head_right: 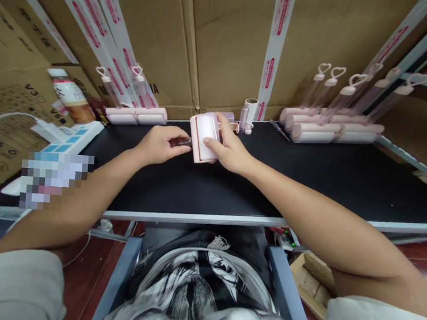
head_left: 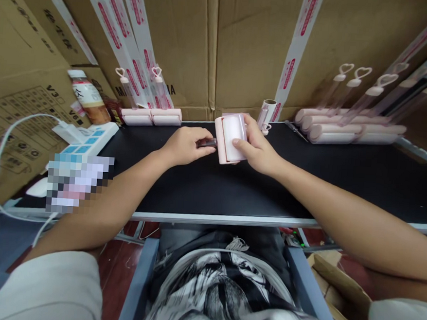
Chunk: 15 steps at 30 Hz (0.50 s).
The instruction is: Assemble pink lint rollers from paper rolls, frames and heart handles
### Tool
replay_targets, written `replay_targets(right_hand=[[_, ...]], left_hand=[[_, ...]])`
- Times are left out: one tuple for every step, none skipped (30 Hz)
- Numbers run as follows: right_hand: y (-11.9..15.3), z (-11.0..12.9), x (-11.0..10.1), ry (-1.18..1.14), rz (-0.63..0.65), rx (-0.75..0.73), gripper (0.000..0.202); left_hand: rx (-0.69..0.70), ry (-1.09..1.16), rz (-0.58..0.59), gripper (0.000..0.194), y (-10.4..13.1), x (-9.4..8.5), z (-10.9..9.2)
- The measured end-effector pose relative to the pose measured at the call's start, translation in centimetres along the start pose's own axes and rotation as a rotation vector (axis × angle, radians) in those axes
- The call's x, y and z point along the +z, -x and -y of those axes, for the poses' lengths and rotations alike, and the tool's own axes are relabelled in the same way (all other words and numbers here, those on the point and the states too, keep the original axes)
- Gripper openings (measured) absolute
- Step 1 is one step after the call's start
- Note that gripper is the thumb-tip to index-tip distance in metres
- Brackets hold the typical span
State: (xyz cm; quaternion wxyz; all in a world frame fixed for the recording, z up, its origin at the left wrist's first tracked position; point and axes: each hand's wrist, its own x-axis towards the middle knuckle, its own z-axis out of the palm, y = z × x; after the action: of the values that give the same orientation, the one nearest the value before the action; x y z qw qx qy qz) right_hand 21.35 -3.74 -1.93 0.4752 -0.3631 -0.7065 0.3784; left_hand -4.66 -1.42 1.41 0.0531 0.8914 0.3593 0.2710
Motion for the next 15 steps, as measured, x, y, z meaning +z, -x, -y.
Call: replay_targets(right_hand=[[-0.05, -0.12, -0.01, -0.024, 0.021, -0.004, 0.092], [-0.11, -0.27, -0.04, -0.058, 0.050, -0.003, 0.091], [-0.16, -0.41, -0.08, -0.087, 0.075, 0.002, 0.090], [-0.20, -0.54, -0.11, -0.101, 0.086, 0.009, 0.088], [-0.23, -0.63, -0.15, -0.108, 0.091, 0.018, 0.086], [-0.24, -0.69, -0.17, -0.113, 0.093, 0.028, 0.084], [-0.24, -0.70, -0.19, -0.117, 0.093, 0.037, 0.083], [-0.23, -0.68, -0.19, -0.119, 0.093, 0.045, 0.081], [-0.22, -0.63, -0.19, -0.119, 0.095, 0.052, 0.080], [-0.21, -0.56, -0.19, -0.114, 0.099, 0.057, 0.080], [-0.19, -0.48, -0.17, -0.106, 0.102, 0.059, 0.080], [-0.18, -0.41, -0.15, -0.098, 0.102, 0.059, 0.081], [-0.17, -0.36, -0.13, -0.091, 0.098, 0.058, 0.081], [-0.16, -0.33, -0.11, -0.088, 0.092, 0.056, 0.081], [-0.16, -0.33, -0.09, -0.087, 0.086, 0.054, 0.082]], left_hand=[[0.003, 0.002, -0.001, 0.025, 0.01, 0.06, 0.04], [0.007, 0.004, -0.003, 0.025, 0.02, 0.13, 0.10], [0.012, 0.005, -0.008, 0.025, 0.02, 0.19, 0.18], [0.014, 0.008, -0.009, 0.025, 0.02, 0.25, 0.26], [0.015, 0.011, -0.007, 0.026, 0.03, 0.30, 0.33], [0.013, 0.014, -0.004, 0.026, 0.03, 0.34, 0.39], [0.012, 0.017, 0.001, 0.026, 0.03, 0.37, 0.43], [0.010, 0.019, 0.007, 0.026, 0.03, 0.40, 0.47], [0.006, 0.020, 0.011, 0.026, 0.03, 0.41, 0.49], [0.005, 0.020, 0.013, 0.026, 0.04, 0.41, 0.51], [0.006, 0.018, 0.013, 0.026, 0.05, 0.40, 0.52], [0.011, 0.017, 0.011, 0.026, 0.05, 0.38, 0.52], [0.016, 0.016, 0.008, 0.026, 0.05, 0.35, 0.51], [0.021, 0.016, 0.004, 0.026, 0.05, 0.31, 0.48], [0.025, 0.015, 0.001, 0.026, 0.04, 0.26, 0.45]])
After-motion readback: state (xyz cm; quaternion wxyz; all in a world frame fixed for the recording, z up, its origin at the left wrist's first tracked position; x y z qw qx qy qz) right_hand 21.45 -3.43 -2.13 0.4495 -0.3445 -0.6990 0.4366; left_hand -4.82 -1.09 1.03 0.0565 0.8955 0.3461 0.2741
